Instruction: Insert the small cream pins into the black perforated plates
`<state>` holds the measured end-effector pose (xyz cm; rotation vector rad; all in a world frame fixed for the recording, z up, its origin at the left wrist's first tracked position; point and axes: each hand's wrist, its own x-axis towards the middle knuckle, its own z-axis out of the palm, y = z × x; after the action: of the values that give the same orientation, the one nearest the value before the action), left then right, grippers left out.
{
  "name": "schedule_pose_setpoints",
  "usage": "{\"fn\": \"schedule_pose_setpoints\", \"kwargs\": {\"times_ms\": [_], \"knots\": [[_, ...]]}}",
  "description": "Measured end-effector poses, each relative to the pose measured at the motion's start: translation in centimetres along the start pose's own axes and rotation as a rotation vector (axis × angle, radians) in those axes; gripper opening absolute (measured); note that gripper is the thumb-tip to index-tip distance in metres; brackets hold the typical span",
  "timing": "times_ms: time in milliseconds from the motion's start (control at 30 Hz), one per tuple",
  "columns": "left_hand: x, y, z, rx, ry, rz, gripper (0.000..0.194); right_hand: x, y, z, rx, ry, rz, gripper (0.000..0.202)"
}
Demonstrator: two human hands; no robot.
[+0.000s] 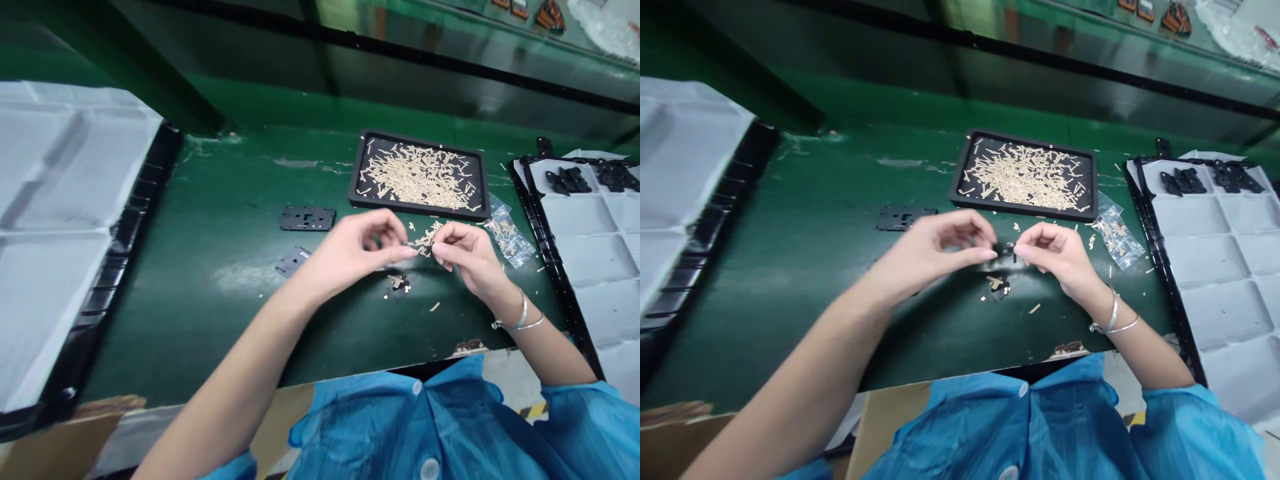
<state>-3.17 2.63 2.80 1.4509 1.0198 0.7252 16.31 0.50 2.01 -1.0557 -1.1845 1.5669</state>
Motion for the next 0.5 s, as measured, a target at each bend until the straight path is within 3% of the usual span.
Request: {"fn": "schedule_pose_setpoints", "kwargs": {"times_ms": [100, 167, 233, 333, 500], "knots": [[-0.5, 0.6, -3.1, 0.604, 0.392, 0.005, 0.021, 0.4, 0.3, -0.3, -0.009, 0.063, -0.010, 0.027], [-0.8, 0.2, -5.2, 0.874, 0.518, -0.064, 0.025, 0.5, 0.4, -0.4, -0.009, 0.075, -0.011, 0.025], [-0.9, -0.8, -7.0, 0.995, 0.496, -0.136, 0.032, 0.6, 0.5, -0.5, -0.013, 0.073, 0.000, 0.024], [-0.6, -2.4, -8.9, 0.977, 0.445, -0.189, 0.034, 0.7, 0.5, -0.4, -0.029, 0.062, 0.027, 0.025], [0.3, -3.3, -9.4, 0.809, 0.431, -0.236, 0.029, 0.6, 0.3, -0.2, -0.062, 0.047, 0.061, 0.024]]}}
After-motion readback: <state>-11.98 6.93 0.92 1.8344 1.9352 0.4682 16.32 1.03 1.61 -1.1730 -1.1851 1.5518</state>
